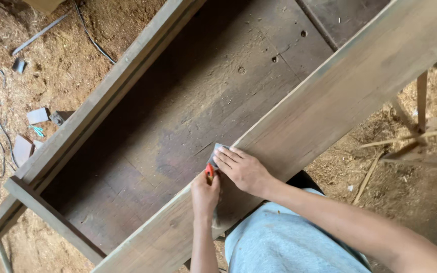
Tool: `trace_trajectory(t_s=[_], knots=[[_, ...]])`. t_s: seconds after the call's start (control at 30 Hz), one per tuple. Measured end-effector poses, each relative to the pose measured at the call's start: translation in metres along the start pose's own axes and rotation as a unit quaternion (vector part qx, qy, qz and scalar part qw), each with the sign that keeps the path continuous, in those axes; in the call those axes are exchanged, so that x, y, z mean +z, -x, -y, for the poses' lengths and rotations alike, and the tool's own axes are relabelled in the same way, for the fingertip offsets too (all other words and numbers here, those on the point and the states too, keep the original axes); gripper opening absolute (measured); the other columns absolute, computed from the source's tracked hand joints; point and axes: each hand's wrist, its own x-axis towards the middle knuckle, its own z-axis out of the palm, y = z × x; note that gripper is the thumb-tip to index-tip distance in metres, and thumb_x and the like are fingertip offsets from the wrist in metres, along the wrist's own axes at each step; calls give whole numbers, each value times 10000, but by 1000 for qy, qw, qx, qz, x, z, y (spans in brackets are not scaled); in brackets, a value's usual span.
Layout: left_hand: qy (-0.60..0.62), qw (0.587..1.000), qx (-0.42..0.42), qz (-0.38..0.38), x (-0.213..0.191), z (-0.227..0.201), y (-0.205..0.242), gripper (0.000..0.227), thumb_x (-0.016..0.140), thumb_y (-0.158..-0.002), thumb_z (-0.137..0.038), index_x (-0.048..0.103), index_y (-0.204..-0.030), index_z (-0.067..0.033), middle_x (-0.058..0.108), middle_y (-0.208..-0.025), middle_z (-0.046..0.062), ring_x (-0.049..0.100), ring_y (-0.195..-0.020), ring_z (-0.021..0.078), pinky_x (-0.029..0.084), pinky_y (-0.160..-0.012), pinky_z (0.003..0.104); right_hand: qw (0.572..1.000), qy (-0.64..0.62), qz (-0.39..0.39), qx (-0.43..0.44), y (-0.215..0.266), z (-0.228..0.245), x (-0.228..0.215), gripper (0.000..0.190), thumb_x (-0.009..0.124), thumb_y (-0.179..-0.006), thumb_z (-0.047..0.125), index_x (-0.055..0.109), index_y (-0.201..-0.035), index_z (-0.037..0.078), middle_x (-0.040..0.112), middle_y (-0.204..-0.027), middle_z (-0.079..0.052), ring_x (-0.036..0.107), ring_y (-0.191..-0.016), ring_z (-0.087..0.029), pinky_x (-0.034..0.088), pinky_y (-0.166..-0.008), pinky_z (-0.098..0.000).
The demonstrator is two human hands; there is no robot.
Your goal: The person sands the edge and surface of a long wooden plank by hand using a piece of sandpaper while holding a small marker.
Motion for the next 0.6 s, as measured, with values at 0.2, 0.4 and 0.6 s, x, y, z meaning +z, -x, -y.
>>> trace_trajectory(t_s=[0.2,0.4,0.6], knots=[[-77,984,108,-121,17,10,7,334,734,-947,-235,615,-761,16,613,-556,155,590,-436,172,497,-474,390,997,-35,-50,41,-7,-10,-5,481,438,-971,110,527,-1427,-14,547,-1499,-191,474,-1444,-297,328,-1228,-417],[-86,990,41,-100,23,12,7,333,701,-960,-253,617,-772,9,655,-565,163,673,-478,214,529,-513,381,990,-24,39,132,1,-38,-8,476,423,-980,92,542,-1436,23,529,-1508,-162,477,-1424,-302,346,-1218,-414],[-110,980,146,-75,17,11,1,308,717,-931,-238,597,-780,2,626,-585,169,642,-497,311,498,-526,427,996,-71,47,-40,4,-62,-13,452,418,-997,128,572,-1410,31,559,-1494,-159,488,-1411,-258,339,-1195,-429]])
